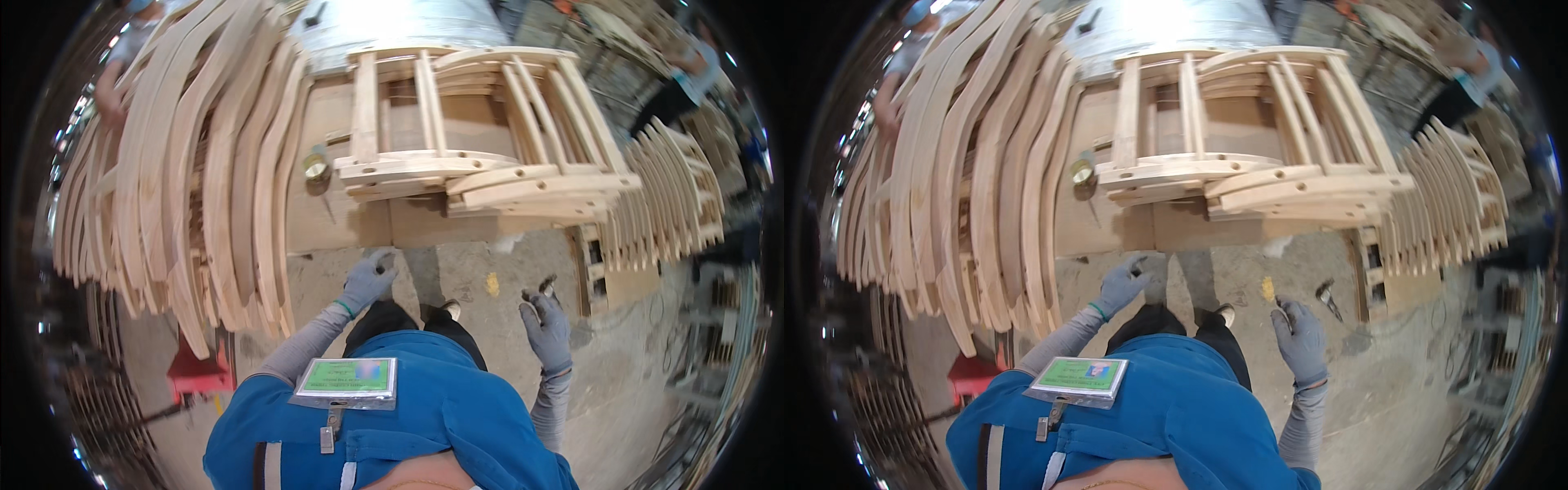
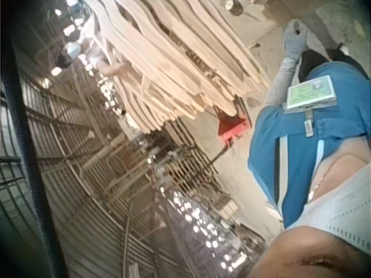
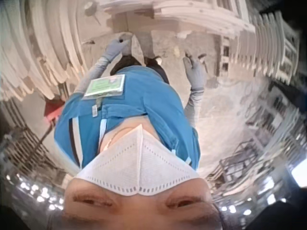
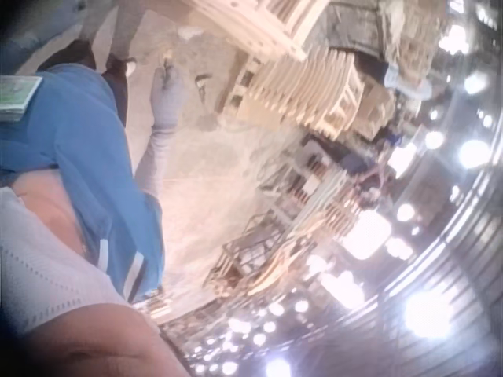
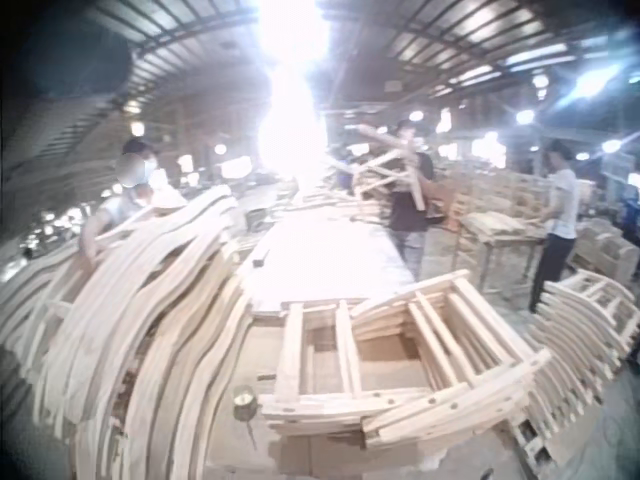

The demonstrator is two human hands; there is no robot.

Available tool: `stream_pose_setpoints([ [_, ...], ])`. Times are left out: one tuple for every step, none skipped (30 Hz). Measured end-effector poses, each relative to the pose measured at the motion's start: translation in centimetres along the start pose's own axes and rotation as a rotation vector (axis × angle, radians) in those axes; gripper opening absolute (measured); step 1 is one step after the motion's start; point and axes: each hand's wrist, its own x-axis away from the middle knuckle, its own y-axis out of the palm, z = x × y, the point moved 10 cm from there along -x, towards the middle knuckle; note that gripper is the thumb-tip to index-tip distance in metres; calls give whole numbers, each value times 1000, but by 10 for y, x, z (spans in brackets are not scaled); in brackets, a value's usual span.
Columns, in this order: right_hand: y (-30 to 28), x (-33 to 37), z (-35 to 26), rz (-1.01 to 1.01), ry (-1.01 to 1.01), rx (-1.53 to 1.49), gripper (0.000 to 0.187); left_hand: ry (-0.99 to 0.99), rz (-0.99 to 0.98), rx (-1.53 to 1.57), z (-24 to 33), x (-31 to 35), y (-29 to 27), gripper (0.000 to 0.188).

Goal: The person moves a pallet jack carrying wooden chair frames through a workshop, then applies glue to the joints of several chair frames using a brush and a small container. The person handles the frames one at a time, applying glue to joints and placing them on a workbench.

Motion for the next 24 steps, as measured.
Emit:
stream_pose_setpoints([
  [2,-21,-7,-43,-81,21,22,-25,78,-15,-11,-4,-9,51],
  [3,-41,-15,-82,-118,-11,21,-47,151,-32,-23,-8,-19,52],
  [6,-58,-25,-124,-152,-37,21,-94,189,-40,-42,-13,-25,56],
  [9,-75,-35,-161,-183,-64,20,-121,258,-56,-53,-17,-35,58],
  [13,-90,-48,-194,-239,-122,19,-144,323,-76,-65,-22,-45,60],
  [18,-105,-60,-209,-277,-140,19,-160,384,-91,-75,-29,-55,63],
  [23,-118,-73,-219,-311,-159,18,-226,379,-110,-87,-39,-61,65],
  [31,-130,-85,-226,-341,-179,18,-287,370,-128,-100,-50,-67,67],
  [43,-141,-98,-262,-362,-181,18,-342,358,-142,-112,-61,-73,70],
  [54,-152,-112,-295,-389,-181,19,-397,354,-151,-127,-74,-77,70],
  [65,-161,-125,-327,-413,-180,19,-451,348,-161,-142,-87,-81,70],
  [78,-168,-137,-351,-426,-193,19,-502,338,-168,-160,-98,-81,70],
  [92,-175,-147,-369,-436,-206,19,-520,347,-180,-172,-108,-84,67],
  [105,-181,-158,-389,-447,-219,18,-540,356,-192,-185,-117,-87,64],
  [120,-188,-168,-468,-421,-206,20,-555,364,-199,-197,-127,-88,61],
  [130,-196,-180,-485,-447,-188,21,-556,348,-174,-210,-136,-88,55],
  [141,-203,-191,-505,-475,-171,22,-560,334,-149,-224,-141,-89,49],
  [152,-210,-198,-522,-493,-153,23,-558,310,-126,-235,-147,-89,44],
  [163,-218,-202,-507,-532,-121,25,-539,263,16,-235,-155,-87,39],
  [172,-226,-206,-494,-530,-101,27,-519,216,158,-235,-159,-87,34],
  [181,-234,-211,-490,-534,-90,29,-508,176,297,-229,-156,-93,30],
  [189,-243,-216,-475,-528,-76,31,-491,121,517,-212,-157,-96,26],
  [194,-255,-224,-437,-490,-89,42,-469,48,729,-185,-161,-102,22],
  [203,-266,-233,-397,-539,-5,46,-411,-70,863,-145,-163,-117,21],
])
